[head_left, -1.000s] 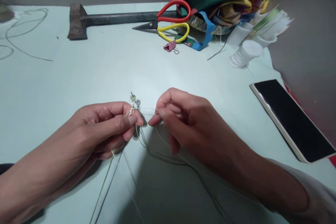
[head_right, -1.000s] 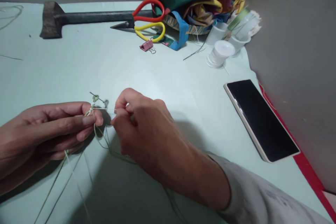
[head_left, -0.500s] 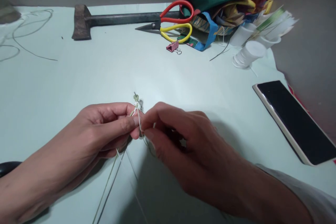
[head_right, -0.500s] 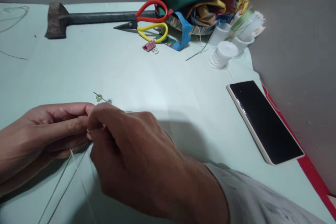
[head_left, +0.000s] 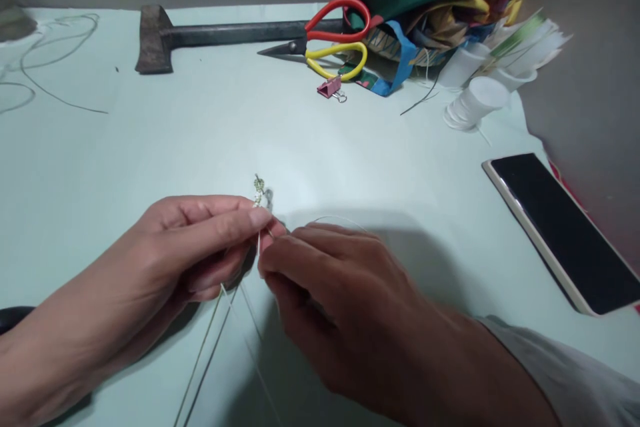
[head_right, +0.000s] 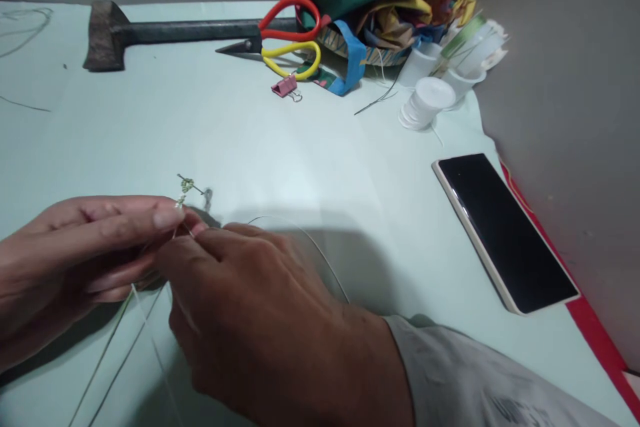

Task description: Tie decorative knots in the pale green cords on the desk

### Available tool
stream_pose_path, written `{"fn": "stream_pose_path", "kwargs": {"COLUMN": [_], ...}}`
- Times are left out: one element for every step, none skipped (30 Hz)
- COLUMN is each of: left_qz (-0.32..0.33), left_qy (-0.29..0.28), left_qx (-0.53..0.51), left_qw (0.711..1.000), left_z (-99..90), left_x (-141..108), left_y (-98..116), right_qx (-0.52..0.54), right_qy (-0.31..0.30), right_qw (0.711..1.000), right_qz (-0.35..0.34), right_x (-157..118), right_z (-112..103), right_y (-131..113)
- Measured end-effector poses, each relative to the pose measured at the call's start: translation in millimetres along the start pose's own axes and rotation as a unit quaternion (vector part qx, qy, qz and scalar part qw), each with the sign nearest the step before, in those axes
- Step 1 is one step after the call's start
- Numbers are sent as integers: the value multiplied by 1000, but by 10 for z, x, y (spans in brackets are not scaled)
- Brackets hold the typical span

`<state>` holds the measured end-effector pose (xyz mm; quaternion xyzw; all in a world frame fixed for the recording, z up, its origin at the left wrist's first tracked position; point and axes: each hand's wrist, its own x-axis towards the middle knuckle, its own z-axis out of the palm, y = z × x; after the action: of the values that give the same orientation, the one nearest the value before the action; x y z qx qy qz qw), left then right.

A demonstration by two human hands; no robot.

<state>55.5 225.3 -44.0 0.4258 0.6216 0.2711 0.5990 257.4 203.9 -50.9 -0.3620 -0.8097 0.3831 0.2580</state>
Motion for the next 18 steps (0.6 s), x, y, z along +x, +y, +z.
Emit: {"fn": "stream_pose_path", "kwargs": {"left_qz": [-5, -12, -21, -29, -36, -41, -44, -48, -51, -54, -55, -52, -50, -46, -43, -42, -39, -32], "left_qy": [-5, -14, -29, -46, -64, -78, -85, -85, -82, -79, -78, -79, -82, -88, -91, -91, -92, -91], "left_qx": [-3, -8, -11, -15, -17, -19, -19, -17, -13, -12, -13, -18, -23, -30, -35, -35, -32, -26], "left_qw": [1000, 1000, 999, 998, 997, 996, 995, 995, 995, 995, 995, 995, 995, 995, 994, 994, 994, 995], "left_z": [6, 9, 7, 0, -11, -25, -39, -52, -63, -69, -71, -68, -63, -55, -47, -39, -32, -27], "left_x": [4, 7, 10, 12, 15, 17, 19, 21, 23, 24, 24, 24, 23, 22, 22, 23, 25, 27], "left_y": [1, -2, -8, -17, -28, -39, -49, -57, -63, -65, -64, -60, -53, -44, -36, -28, -22, -19], "right_qx": [-20, -36, -48, -53, -46, -28, -8, 13, 34, 55, 76, 98, 125, 156, 189, 224, 259, 292], "right_qy": [10, 18, 27, 31, 36, 39, 44, 46, 42, 34, 25, 18, 17, 18, 19, 17, 13, 8], "right_qw": [1000, 999, 998, 998, 998, 999, 999, 998, 996, 993, 989, 983, 976, 967, 958, 946, 934, 920], "right_qz": [-18, -31, -36, -30, -20, -3, 18, 42, 67, 97, 127, 156, 180, 200, 216, 233, 246, 260], "right_x": [0, 2, 8, 15, 25, 36, 46, 56, 64, 69, 72, 72, 72, 71, 70, 71, 73, 76], "right_z": [-10, -26, -46, -69, -92, -112, -127, -136, -140, -139, -134, -127, -118, -108, -98, -89, -80, -73], "right_y": [3, 2, -2, -9, -17, -23, -28, -31, -30, -28, -25, -20, -15, -9, -4, -1, -1, -2]}}
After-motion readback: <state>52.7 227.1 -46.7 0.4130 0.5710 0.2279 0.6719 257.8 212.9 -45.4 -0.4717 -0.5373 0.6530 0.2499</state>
